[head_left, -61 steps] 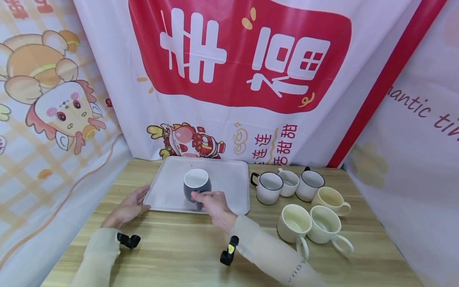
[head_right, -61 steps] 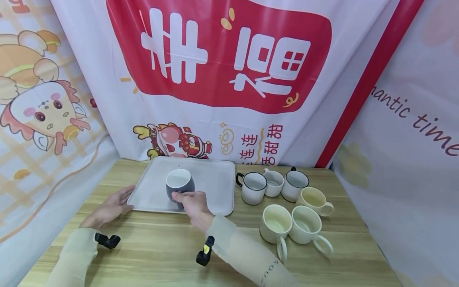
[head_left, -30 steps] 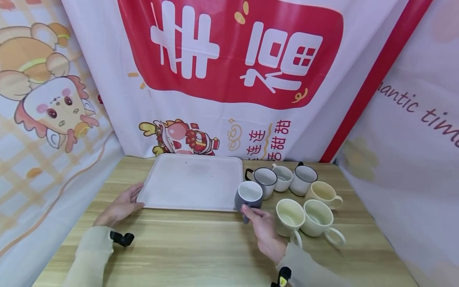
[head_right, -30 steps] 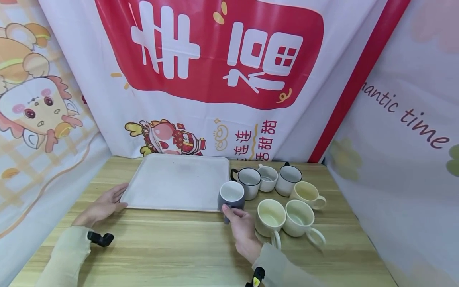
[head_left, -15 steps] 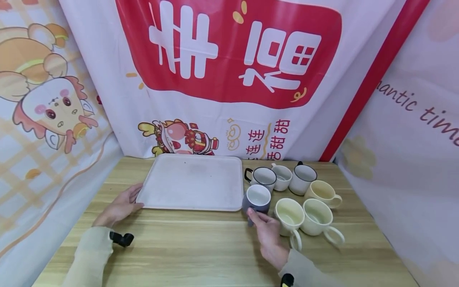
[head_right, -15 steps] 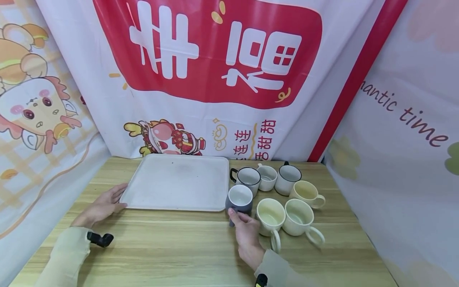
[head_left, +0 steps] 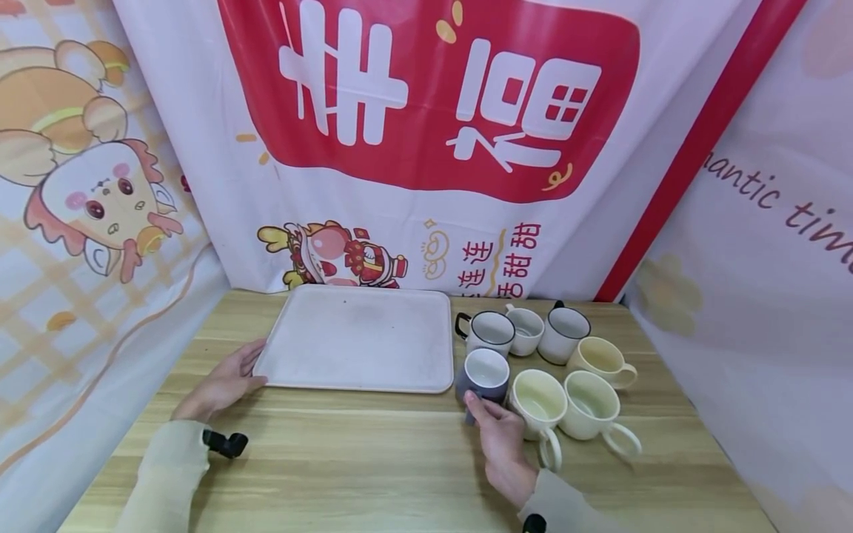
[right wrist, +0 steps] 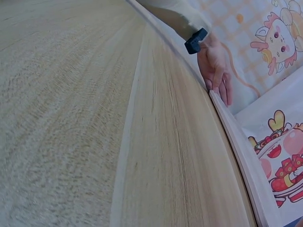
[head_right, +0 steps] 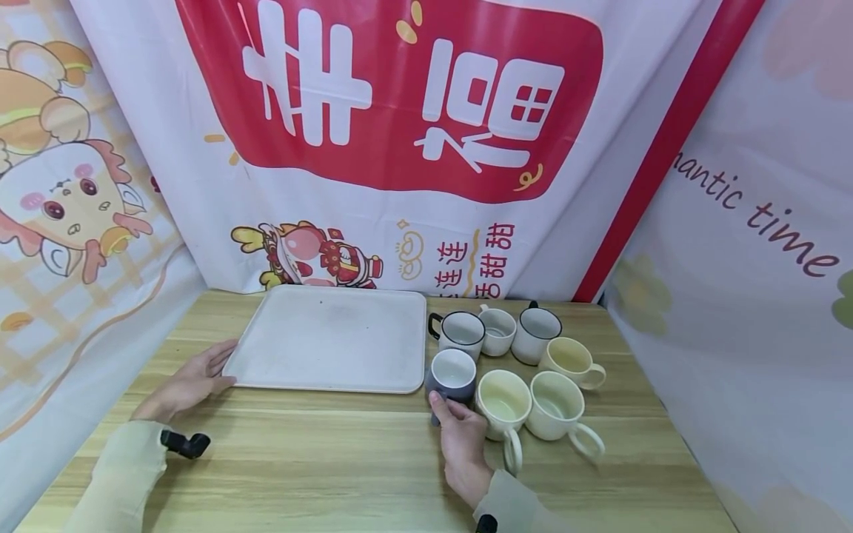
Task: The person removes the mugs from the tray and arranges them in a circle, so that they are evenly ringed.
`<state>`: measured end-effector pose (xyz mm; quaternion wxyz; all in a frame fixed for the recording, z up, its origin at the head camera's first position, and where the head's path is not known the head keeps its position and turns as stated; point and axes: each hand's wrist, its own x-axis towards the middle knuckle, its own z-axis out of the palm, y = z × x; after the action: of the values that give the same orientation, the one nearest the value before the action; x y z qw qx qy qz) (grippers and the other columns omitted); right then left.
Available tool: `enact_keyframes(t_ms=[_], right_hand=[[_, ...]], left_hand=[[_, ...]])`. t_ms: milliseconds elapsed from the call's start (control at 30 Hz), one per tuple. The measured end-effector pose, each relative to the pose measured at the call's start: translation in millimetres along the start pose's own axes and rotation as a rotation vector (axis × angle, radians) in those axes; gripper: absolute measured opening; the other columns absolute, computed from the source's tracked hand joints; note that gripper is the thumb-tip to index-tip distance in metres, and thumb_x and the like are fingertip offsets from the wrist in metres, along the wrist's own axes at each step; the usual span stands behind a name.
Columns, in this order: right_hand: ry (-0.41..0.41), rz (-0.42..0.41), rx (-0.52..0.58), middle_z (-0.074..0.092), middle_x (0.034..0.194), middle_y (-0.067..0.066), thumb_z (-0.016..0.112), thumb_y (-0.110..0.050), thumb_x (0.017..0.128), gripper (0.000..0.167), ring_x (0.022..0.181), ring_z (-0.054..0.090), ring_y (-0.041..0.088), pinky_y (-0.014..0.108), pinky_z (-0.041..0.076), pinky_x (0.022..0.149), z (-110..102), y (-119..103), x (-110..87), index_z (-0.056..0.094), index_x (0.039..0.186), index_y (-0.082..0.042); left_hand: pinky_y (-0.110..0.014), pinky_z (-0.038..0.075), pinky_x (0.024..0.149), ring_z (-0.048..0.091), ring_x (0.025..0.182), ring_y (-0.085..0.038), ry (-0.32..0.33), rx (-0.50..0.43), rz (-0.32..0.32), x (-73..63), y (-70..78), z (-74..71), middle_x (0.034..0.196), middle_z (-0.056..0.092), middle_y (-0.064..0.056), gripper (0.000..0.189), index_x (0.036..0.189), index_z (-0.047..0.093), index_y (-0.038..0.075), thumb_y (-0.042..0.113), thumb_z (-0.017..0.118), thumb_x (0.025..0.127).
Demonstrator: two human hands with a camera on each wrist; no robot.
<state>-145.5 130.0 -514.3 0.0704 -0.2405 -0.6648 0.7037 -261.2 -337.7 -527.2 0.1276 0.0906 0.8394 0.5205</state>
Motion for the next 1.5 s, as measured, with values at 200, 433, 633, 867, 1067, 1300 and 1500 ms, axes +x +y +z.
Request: enact_keyframes(t_ms=[200, 433, 633, 867, 1067, 1300, 1500], right_hand=[[0.03, -0.021, 0.01, 0.078, 0.082, -0.009, 0.084, -0.033, 0.092, 0.03, 0.089, 0.057, 0.008, 0.021, 0.045, 0.08, -2, 2, -0.1, 0.084, 0.101, -0.004], [0.049, -0.007, 0.007, 0.079, 0.084, -0.008, 0.084, -0.036, 0.091, 0.035, 0.089, 0.057, 0.009, 0.021, 0.045, 0.081, -4, 3, -1.6, 0.083, 0.104, -0.003], [0.039, -0.009, 0.001, 0.078, 0.082, -0.01, 0.084, -0.037, 0.091, 0.034, 0.089, 0.054, 0.009, 0.021, 0.044, 0.079, -6, 4, -2.1, 0.084, 0.103, -0.005], [-0.017, 0.001, -0.08, 0.064, 0.076, -0.007, 0.085, -0.043, 0.088, 0.036, 0.08, 0.052, 0.014, 0.024, 0.041, 0.066, -12, -3, -1.9, 0.083, 0.097, -0.008], [-0.074, -0.05, -0.178, 0.074, 0.094, 0.001, 0.083, -0.039, 0.091, 0.044, 0.088, 0.06, 0.013, 0.024, 0.05, 0.076, -24, -12, -4.6, 0.079, 0.113, -0.002], [-0.141, -0.13, -0.268, 0.08, 0.118, 0.011, 0.08, -0.031, 0.094, 0.043, 0.099, 0.071, 0.006, 0.016, 0.058, 0.084, -41, -17, -16.1, 0.075, 0.126, -0.003], [-0.211, -0.202, -0.288, 0.078, 0.123, 0.012, 0.082, -0.025, 0.093, 0.044, 0.103, 0.072, 0.008, 0.013, 0.06, 0.085, -53, -36, -26.4, 0.073, 0.131, -0.006]], left_hand=[[-0.068, 0.015, 0.129, 0.009, 0.159, -0.057, -0.004, 0.02, -0.011, 0.7, 2.1, 0.5, 0.172, 0.004, -0.036, 0.085, 0.165, 0.002, -0.009, -0.004, 0.058, 0.101], [-0.069, 0.016, 0.129, 0.009, 0.159, -0.058, -0.013, 0.012, -0.016, 2.9, 0.4, 1.2, 0.173, 0.003, -0.035, 0.086, 0.166, 0.001, -0.008, -0.004, 0.058, 0.101], [-0.068, 0.015, 0.13, 0.009, 0.159, -0.057, -0.012, 0.012, -0.015, 2.4, 2.3, 2.8, 0.173, 0.003, -0.035, 0.085, 0.166, 0.001, -0.008, -0.004, 0.057, 0.101], [-0.069, 0.016, 0.129, 0.009, 0.158, -0.058, -0.014, 0.025, -0.016, 1.3, 5.1, 1.2, 0.173, 0.002, -0.035, 0.085, 0.166, 0.0, -0.008, -0.003, 0.057, 0.102], [-0.069, 0.016, 0.13, 0.009, 0.159, -0.058, -0.012, 0.029, -0.019, 3.2, 5.1, 2.4, 0.173, 0.002, -0.034, 0.085, 0.166, 0.0, -0.008, -0.002, 0.056, 0.102], [-0.07, 0.015, 0.129, 0.008, 0.158, -0.059, -0.019, 0.019, -0.011, 4.2, 4.9, 4.0, 0.172, 0.001, -0.036, 0.086, 0.165, 0.0, -0.01, -0.005, 0.056, 0.101], [-0.07, 0.015, 0.129, 0.008, 0.158, -0.059, -0.017, 0.019, -0.024, 3.1, 4.7, 3.5, 0.172, 0.001, -0.036, 0.086, 0.165, 0.0, -0.01, -0.005, 0.056, 0.101]])
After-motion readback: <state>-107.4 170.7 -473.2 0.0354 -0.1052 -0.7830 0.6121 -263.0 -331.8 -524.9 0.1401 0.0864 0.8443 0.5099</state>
